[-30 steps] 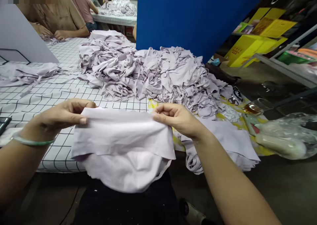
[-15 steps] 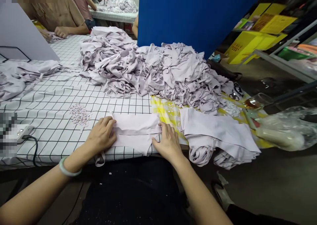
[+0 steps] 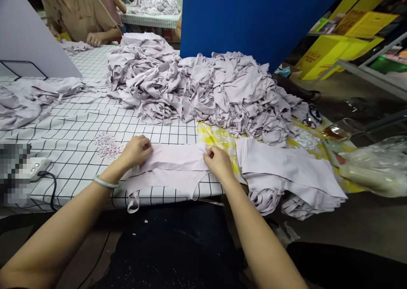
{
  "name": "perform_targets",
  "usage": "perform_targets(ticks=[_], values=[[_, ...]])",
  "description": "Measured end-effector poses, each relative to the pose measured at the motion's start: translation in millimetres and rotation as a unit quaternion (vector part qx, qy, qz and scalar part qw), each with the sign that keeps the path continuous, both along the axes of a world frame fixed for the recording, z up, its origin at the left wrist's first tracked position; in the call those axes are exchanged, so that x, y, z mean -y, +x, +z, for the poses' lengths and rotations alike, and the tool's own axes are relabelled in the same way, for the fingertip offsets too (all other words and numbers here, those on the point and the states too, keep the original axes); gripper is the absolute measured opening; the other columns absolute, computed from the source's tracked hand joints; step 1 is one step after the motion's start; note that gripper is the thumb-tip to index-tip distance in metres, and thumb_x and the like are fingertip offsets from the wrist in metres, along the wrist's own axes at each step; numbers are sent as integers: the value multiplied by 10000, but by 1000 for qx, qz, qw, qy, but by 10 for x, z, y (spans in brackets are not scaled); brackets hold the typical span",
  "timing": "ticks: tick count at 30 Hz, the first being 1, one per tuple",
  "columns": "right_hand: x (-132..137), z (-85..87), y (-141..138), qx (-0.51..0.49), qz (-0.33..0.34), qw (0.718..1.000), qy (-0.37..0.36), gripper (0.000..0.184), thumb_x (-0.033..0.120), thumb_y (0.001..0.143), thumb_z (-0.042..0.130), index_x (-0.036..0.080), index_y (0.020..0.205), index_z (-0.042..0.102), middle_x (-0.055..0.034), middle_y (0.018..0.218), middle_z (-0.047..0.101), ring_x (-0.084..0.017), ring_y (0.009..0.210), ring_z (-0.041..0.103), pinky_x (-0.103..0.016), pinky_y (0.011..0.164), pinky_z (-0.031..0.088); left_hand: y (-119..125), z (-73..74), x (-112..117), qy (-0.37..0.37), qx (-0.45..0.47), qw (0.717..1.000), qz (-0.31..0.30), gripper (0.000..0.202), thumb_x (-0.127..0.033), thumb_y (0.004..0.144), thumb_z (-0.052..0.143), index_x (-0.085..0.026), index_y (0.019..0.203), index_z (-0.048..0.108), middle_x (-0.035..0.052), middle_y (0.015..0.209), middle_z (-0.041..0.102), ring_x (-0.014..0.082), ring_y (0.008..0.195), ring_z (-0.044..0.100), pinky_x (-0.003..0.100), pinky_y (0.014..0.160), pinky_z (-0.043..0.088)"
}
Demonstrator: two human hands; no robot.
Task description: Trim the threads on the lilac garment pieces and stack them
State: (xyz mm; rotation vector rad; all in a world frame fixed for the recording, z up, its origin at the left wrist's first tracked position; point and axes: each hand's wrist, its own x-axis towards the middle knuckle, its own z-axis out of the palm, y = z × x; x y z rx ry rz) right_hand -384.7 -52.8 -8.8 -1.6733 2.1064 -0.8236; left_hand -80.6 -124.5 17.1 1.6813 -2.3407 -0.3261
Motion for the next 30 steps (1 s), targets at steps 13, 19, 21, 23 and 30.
perform_targets(ticks=[13,19,21,23,30], values=[[-1628,-383,605,43,5,998,-42,225,468,873,619,253,935,634,-107,973,701,-317,964,642,-497,865,526,-602,-83,-1013,-2,-264,909,-323,254,-83,873,459,-188,1071,580,117,1133,606,216,1070,581,394,917,540],[-1761,-374,594,190,42,980,39,135,366,931,552,252,934,623,-32,935,716,-237,945,678,-516,1045,436,-870,-267,-1102,90,-277,889,-352,316,7,790,429,-158,992,606,114,1107,634,196,1037,617,352,891,566],[-1870,-179,517,217,40,974,51,237,366,943,548,262,1151,597,-21,898,706,-206,878,684,-403,920,525,-836,-279,-1130,96,-272,891,-350,321,-9,800,455,-160,1040,606,123,1177,614,206,1104,602,364,930,558],[-1985,20,439,194,50,978,63,339,364,952,541,268,1276,562,-5,820,691,-184,770,679,-328,790,557,-823,-294,-1163,91,-271,894,-345,279,-50,824,511,-165,1057,613,126,1201,606,217,1130,592,378,947,553],[-2024,596,-187,2,124,989,75,228,377,929,572,265,990,761,-49,943,783,-242,840,729,-366,763,580,-859,-402,-1188,61,-270,903,-328,126,-189,918,579,-199,900,703,93,1155,643,214,1061,610,389,906,558]])
